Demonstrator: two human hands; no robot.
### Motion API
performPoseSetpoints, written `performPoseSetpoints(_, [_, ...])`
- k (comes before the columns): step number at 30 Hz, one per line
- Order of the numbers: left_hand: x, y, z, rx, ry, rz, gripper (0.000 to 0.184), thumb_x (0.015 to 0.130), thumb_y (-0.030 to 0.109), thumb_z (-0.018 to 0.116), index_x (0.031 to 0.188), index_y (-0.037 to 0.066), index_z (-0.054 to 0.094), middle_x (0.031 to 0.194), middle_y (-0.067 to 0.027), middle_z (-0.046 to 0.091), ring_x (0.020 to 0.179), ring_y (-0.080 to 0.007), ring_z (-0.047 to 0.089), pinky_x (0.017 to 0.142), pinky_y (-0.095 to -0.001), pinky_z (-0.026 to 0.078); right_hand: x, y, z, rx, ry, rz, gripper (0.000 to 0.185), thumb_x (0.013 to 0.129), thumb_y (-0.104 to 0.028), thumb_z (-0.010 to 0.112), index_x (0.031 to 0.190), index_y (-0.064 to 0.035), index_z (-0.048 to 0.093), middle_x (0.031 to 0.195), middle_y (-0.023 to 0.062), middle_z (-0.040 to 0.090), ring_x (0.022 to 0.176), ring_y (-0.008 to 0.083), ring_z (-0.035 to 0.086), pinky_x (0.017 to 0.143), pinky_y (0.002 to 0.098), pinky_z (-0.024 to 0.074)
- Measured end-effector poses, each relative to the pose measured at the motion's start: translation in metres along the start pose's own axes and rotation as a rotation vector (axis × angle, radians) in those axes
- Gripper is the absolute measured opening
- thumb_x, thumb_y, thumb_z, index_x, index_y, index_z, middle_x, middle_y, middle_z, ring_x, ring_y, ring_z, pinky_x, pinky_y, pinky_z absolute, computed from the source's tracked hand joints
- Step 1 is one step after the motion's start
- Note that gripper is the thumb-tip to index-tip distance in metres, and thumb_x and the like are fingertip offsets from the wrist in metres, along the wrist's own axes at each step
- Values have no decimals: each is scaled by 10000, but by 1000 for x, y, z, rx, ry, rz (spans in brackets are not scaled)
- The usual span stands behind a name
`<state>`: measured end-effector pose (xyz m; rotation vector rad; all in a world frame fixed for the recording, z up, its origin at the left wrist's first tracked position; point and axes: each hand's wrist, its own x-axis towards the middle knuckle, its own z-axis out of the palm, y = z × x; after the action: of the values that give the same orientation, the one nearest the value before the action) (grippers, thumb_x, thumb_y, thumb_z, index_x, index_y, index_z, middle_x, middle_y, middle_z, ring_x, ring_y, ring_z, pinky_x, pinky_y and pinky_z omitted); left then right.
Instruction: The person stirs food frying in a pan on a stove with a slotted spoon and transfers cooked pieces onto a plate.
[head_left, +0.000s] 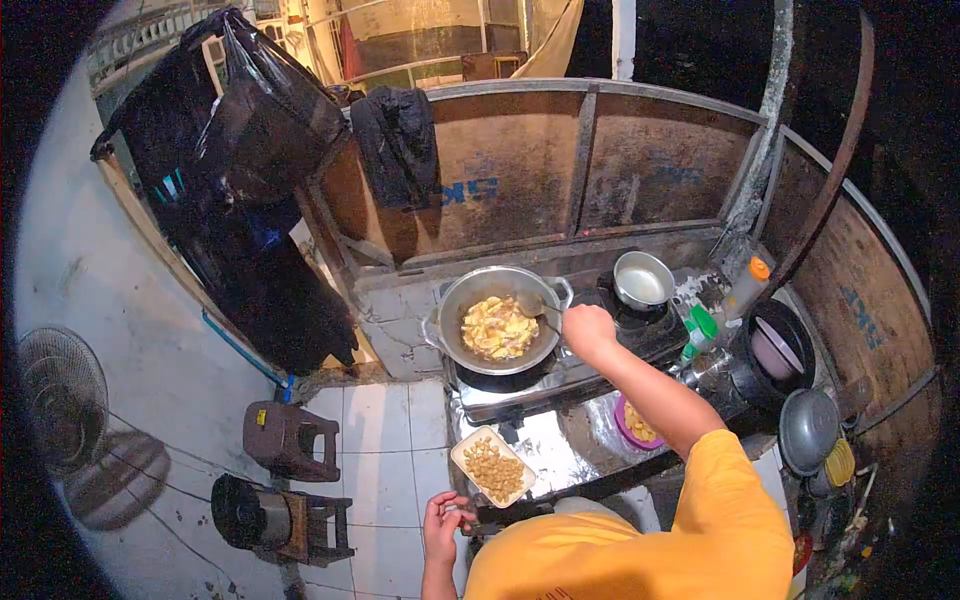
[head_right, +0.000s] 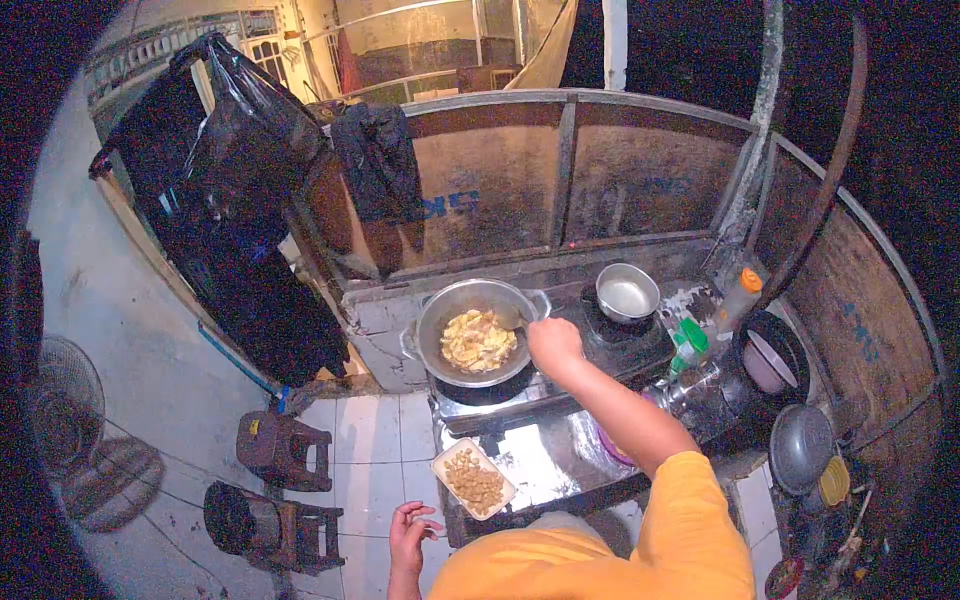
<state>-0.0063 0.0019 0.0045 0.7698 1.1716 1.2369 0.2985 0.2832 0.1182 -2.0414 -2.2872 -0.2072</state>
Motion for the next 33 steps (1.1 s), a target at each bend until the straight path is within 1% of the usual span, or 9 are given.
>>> performPoseSetpoints(9, [-4, -4, -4, -14, 12, -7, 328, 850, 71, 501, 1168, 17, 440, 1049, -131, 562, 770, -171, 604, 623, -259, 482, 9, -8, -11, 31, -53, 18, 173, 761, -135, 557, 785, -51, 707, 795, 175, 678, 758, 309, 681, 661, 413, 552])
performPoseSetpoints(11, [-4, -4, -5, 14, 16, 5, 365, 838, 125, 515, 1172, 14, 419, 1053, -158, 555, 769, -220, 614, 616, -297, 480, 9, -9, -15, 38, -78, 20, 175, 759, -138, 559, 789, -48, 706, 801, 175, 678, 764, 313, 680, 664, 416, 551])
performPoseSetpoints(15, [-4, -1, -5, 33, 18, 26, 359, 840, 118, 506, 1171, 12, 419, 1049, -162, 556, 763, -222, 615, 609, -296, 479, 9, -8, -18, 40, -72, 15, 183, 753, -147, 565, 801, -44, 707, 812, 178, 678, 764, 322, 678, 666, 418, 550])
performPoseSetpoints(17, [-3, -5, -8, -24, 10, 10, 334, 853, 72, 505, 1174, 11, 437, 1047, -136, 561, 782, -177, 618, 622, -253, 487, 10, -7, -17, 45, -79, 16, 187, 753, -154, 566, 806, -43, 708, 815, 180, 678, 768, 322, 678, 668, 419, 549])
performPoseSetpoints(20, [-4, -3, -7, -25, 13, 13, 334, 858, 78, 511, 1175, 7, 433, 1052, -136, 561, 781, -175, 618, 621, -248, 486, 12, -5, -18, 22, -119, 22, 201, 759, -163, 561, 819, -41, 710, 840, 187, 676, 792, 323, 675, 690, 417, 547])
performPoseSetpoints(22, [-3, -4, -8, -25, 13, 9, 335, 861, 83, 515, 1176, 6, 432, 1055, -136, 561, 782, -174, 617, 622, -247, 486, 8, -6, -39, 67, -187, 54, 209, 766, -166, 556, 830, -42, 712, 866, 186, 677, 825, 321, 672, 718, 412, 543])
performPoseSetpoints(29, [-1, -9, -8, -32, 6, -7, 337, 866, 92, 519, 1180, 8, 429, 1058, -142, 559, 777, -172, 613, 621, -247, 483, 15, 4, -16, 73, -172, 97, 216, 763, -163, 565, 862, -34, 708, 888, 177, 680, 846, 316, 670, 734, 408, 539])
performPoseSetpoints(32, [1, -7, -8, -19, 13, -6, 339, 863, 91, 516, 1180, 10, 431, 1056, -144, 558, 771, -170, 610, 617, -248, 480, 12, 2, -14, 55, -168, 75, 208, 764, -159, 565, 855, -33, 704, 883, 173, 680, 835, 310, 673, 722, 406, 542])
performPoseSetpoints(33, [1, -6, -7, -22, 15, -5, 339, 863, 91, 516, 1180, 10, 431, 1056, -144, 558, 771, -170, 610, 617, -248, 480, 11, 2, -16, 51, -124, 61, 192, 738, -153, 574, 817, -34, 702, 850, 182, 676, 806, 317, 673, 701, 412, 542])
